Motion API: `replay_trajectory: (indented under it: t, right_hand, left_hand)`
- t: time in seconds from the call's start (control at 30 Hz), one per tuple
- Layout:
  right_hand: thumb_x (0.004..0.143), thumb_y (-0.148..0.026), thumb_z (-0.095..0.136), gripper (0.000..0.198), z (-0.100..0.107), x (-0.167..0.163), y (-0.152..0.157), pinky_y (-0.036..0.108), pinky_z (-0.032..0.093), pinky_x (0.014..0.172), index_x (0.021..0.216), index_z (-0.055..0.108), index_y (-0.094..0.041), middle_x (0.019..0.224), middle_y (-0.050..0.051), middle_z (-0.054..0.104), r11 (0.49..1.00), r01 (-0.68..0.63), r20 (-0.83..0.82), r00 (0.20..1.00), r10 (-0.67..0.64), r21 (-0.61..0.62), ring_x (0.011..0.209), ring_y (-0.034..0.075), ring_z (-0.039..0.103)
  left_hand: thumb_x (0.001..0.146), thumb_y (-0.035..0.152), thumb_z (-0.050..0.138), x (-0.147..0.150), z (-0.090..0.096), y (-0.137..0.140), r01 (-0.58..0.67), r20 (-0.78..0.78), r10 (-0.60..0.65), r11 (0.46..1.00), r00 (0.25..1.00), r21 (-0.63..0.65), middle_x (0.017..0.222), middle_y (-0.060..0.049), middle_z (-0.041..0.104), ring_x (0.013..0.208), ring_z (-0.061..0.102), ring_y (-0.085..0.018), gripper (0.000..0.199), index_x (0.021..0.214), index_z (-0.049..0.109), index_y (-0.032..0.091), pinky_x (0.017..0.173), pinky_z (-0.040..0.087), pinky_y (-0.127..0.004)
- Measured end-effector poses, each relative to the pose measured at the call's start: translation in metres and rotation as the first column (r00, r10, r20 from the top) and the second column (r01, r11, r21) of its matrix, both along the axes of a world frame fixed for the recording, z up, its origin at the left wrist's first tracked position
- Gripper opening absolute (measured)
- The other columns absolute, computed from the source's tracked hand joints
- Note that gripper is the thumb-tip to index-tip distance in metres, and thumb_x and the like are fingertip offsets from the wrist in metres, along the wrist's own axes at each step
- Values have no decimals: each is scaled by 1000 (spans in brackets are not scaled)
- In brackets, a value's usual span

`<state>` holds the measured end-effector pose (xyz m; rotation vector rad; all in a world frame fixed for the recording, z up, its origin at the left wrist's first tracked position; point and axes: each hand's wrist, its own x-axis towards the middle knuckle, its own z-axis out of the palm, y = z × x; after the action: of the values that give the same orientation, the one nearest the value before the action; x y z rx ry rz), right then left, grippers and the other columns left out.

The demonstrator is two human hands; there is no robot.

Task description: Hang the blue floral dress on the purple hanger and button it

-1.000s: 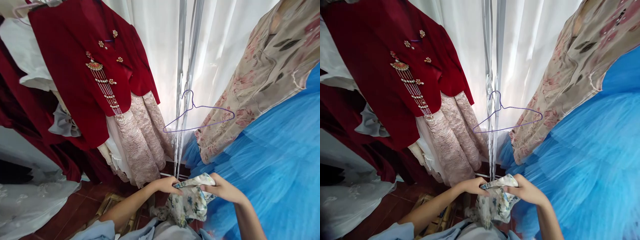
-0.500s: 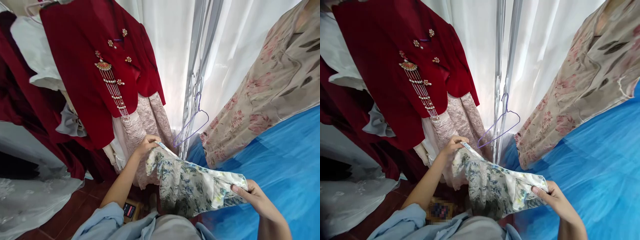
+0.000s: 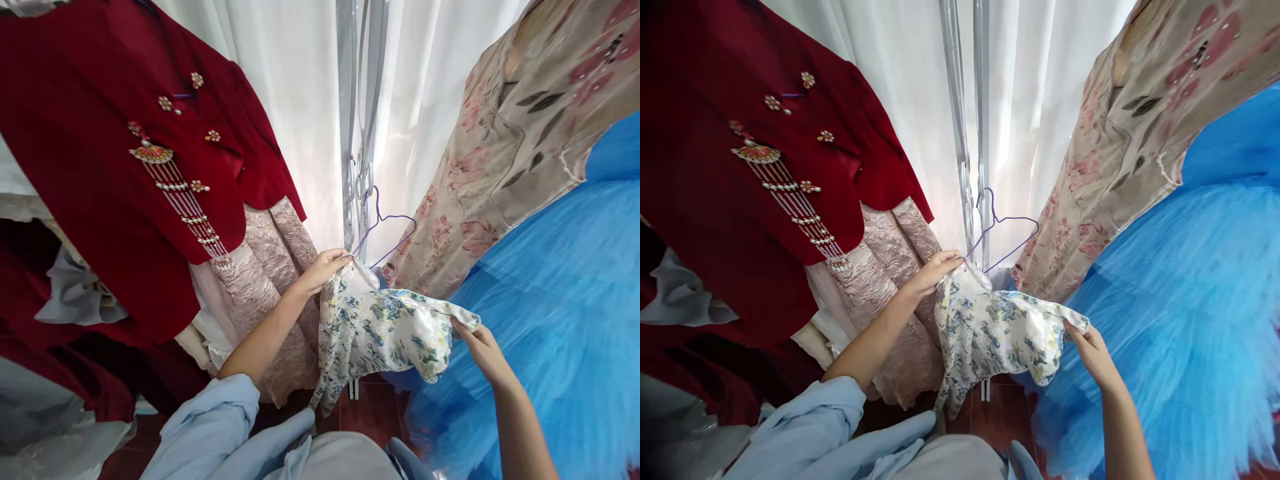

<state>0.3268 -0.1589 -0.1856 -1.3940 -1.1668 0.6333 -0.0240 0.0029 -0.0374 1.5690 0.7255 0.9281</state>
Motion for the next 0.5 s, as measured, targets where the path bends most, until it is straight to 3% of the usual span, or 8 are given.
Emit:
replay_trajectory:
  t: [0.07,0.17,0.23,0.33,0.43,0.5]
  right_hand:
    - [82,-55,68,37,-3,6,24,29,53,67,90,75,-20,81,4,72,999,-3,54,999,1,34,74,21,63]
    - [79,-51,68,34,8,19,72,28,49,66,87,71,-19,77,1,69,981,138,26,989,-143,134,70,18,59]
    - [78,-48,67,32,31,26,110,28,48,67,86,71,-17,76,0,68,954,219,23,973,-229,205,73,18,59]
    - [77,-45,71,29,78,27,166,27,47,66,82,71,-16,72,-1,66,932,238,10,968,-250,275,73,18,59]
    - [83,-41,74,30,108,7,202,29,51,67,92,71,-13,80,3,69,991,64,-89,995,-54,119,74,18,62]
    - [92,-40,69,31,105,-17,208,33,56,73,107,68,-13,98,6,70,993,-113,-123,986,115,19,83,19,66]
  left_hand:
    - [73,52,77,-5,1,3,-5,-58,8,998,998,56,71,2,58,68,53,-12,41,77,66,14,62,39,-21]
    - [75,56,75,-22,13,6,4,-206,34,983,978,181,66,1,57,64,51,-11,44,70,65,13,58,37,-21]
    - [76,59,73,-34,27,12,25,-272,19,987,962,157,66,0,59,62,51,-12,47,72,67,13,56,38,-22]
    - [70,62,79,-51,46,29,79,-303,-70,997,950,20,73,-3,68,62,56,-13,51,79,72,12,55,42,-22]
    - [64,61,84,-64,51,52,86,-290,-121,987,949,-132,72,-6,71,60,58,-13,55,82,74,10,54,44,-23]
    - [62,57,87,-67,42,65,71,-255,-127,974,959,-216,72,-7,71,61,61,-14,54,83,75,9,55,46,-24]
